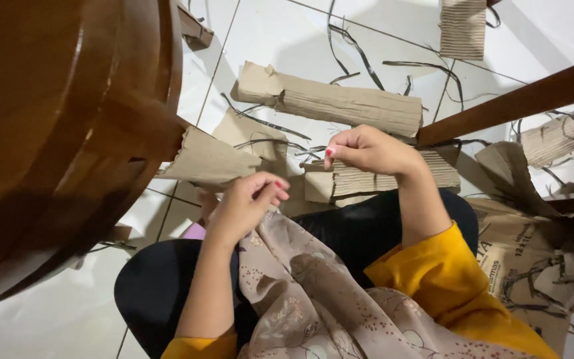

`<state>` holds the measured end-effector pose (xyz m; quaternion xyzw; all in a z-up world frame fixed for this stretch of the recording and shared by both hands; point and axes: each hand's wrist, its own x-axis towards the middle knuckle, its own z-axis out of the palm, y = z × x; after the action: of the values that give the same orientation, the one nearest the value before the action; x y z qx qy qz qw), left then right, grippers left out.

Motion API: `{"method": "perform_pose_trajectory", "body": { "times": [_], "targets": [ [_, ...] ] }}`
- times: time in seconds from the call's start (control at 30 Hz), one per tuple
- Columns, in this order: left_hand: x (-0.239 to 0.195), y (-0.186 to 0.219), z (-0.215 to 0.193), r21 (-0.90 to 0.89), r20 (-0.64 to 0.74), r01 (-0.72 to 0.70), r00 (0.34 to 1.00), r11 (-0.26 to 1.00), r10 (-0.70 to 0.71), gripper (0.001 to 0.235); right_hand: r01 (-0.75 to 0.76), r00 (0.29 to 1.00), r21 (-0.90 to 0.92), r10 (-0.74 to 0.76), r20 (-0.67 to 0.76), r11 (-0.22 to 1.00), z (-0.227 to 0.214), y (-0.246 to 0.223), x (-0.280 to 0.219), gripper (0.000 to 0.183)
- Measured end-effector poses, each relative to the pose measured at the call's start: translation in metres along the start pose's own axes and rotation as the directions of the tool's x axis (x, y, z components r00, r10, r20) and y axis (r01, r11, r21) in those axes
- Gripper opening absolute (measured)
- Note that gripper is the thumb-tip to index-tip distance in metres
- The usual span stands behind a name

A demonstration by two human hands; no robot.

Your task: Wrapping the legs of a wooden stool with cardboard and securing them with plastic ties for protection.

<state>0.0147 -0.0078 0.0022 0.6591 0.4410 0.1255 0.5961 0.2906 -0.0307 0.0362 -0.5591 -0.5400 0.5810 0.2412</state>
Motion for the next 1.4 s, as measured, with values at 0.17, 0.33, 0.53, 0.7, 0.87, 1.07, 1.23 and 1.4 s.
{"method": "perform_pose_trajectory", "body": {
  "times": [0.17,0.33,0.53,0.7,0.87,1.07,1.23,1.4],
  "targets": [
    [0.011,-0.013,0.014,-0.166,-0.063,-0.210,0.977,0.963,0.202,0.045,-0.020,0.988,0.110,0.002,0.157,0.994,0.024,0.029,0.020,0.036],
    [-0.008,0.007,0.006,-0.304,-0.260,-0.262,0.948,0.916,0.185,0.021,0.046,0.955,0.082,-0.067,0.287,0.996,0.053,0.005,0.025,0.036],
    [-0.060,0.016,-0.057,-0.041,-0.183,-0.200,0.965,0.979,0.190,0.024,0.191,0.967,0.219,-0.223,0.128,0.957,0.043,-0.007,0.022,0.017],
    [-0.067,-0.002,-0.076,0.170,-0.405,0.191,0.908,0.967,-0.109,0.019,0.015,0.880,-0.210,-0.113,-0.462,0.978,0.045,-0.021,0.003,0.010],
    [-0.034,-0.048,-0.046,0.089,-0.710,-0.156,0.683,0.984,0.172,0.056,0.213,0.635,-0.182,-0.278,-0.721,0.960,0.066,-0.042,0.021,0.006],
    [0.002,-0.061,-0.031,0.107,-0.828,-0.385,0.476,0.917,0.296,0.057,0.571,0.330,-0.201,-0.446,-0.832,0.796,0.105,-0.033,0.043,0.008],
    [0.009,-0.053,-0.028,0.182,-0.856,-0.366,0.397,0.912,0.330,0.050,0.536,0.124,-0.403,-0.541,-0.832,0.742,0.091,-0.023,0.047,0.010],
    [0.011,-0.043,-0.023,0.142,-0.901,-0.413,0.322,0.900,0.290,0.050,0.470,-0.047,-0.541,-0.593,-0.804,0.697,0.092,-0.020,0.044,0.020]
  ]
}}
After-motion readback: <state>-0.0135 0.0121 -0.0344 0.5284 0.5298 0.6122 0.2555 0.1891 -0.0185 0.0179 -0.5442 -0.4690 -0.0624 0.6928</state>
